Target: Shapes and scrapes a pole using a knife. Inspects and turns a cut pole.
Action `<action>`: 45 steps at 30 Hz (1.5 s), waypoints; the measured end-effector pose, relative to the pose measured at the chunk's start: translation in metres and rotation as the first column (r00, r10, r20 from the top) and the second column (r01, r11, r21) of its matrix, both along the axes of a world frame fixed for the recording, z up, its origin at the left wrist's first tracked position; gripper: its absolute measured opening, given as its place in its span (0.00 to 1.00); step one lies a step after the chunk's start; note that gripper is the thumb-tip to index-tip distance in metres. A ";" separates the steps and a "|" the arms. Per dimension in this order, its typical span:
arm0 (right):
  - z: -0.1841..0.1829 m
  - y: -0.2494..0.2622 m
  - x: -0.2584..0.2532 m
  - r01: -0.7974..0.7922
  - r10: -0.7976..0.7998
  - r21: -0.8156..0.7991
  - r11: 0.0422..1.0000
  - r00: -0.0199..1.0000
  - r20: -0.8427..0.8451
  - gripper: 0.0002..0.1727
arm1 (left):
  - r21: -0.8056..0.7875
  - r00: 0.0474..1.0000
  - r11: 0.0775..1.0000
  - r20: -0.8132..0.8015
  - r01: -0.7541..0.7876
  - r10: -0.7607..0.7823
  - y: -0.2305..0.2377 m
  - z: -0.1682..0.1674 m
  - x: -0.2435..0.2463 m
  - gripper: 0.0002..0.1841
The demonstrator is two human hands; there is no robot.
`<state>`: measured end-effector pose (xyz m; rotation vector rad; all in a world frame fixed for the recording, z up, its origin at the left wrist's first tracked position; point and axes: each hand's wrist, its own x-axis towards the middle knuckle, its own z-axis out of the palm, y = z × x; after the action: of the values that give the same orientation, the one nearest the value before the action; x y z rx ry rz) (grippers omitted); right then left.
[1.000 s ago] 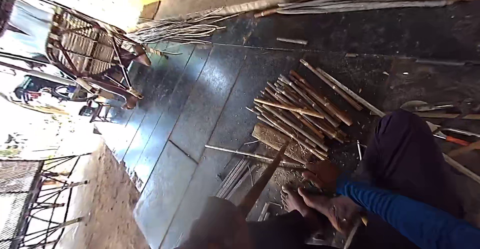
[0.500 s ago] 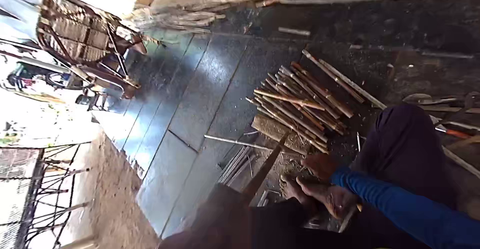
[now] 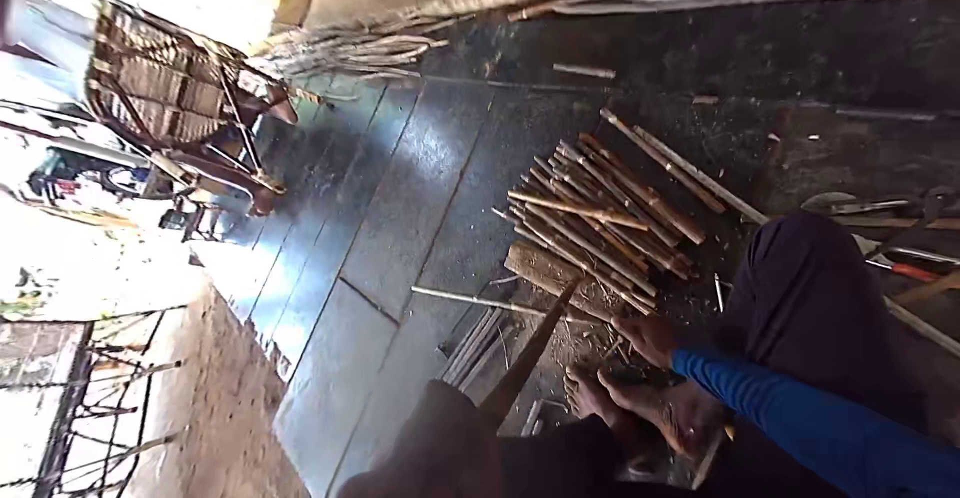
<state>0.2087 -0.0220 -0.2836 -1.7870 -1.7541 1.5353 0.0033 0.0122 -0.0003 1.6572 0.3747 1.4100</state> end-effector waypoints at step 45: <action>0.015 -0.006 0.005 0.018 -0.018 0.010 1.000 1.000 -0.019 0.40 | 0.117 0.999 0.993 0.010 -0.032 0.031 0.012 -0.012 -0.004 0.35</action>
<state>0.2137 -0.0281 -0.2689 -1.7728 -1.7288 1.5291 -0.0008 0.0244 -0.0127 1.7457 0.3198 1.4868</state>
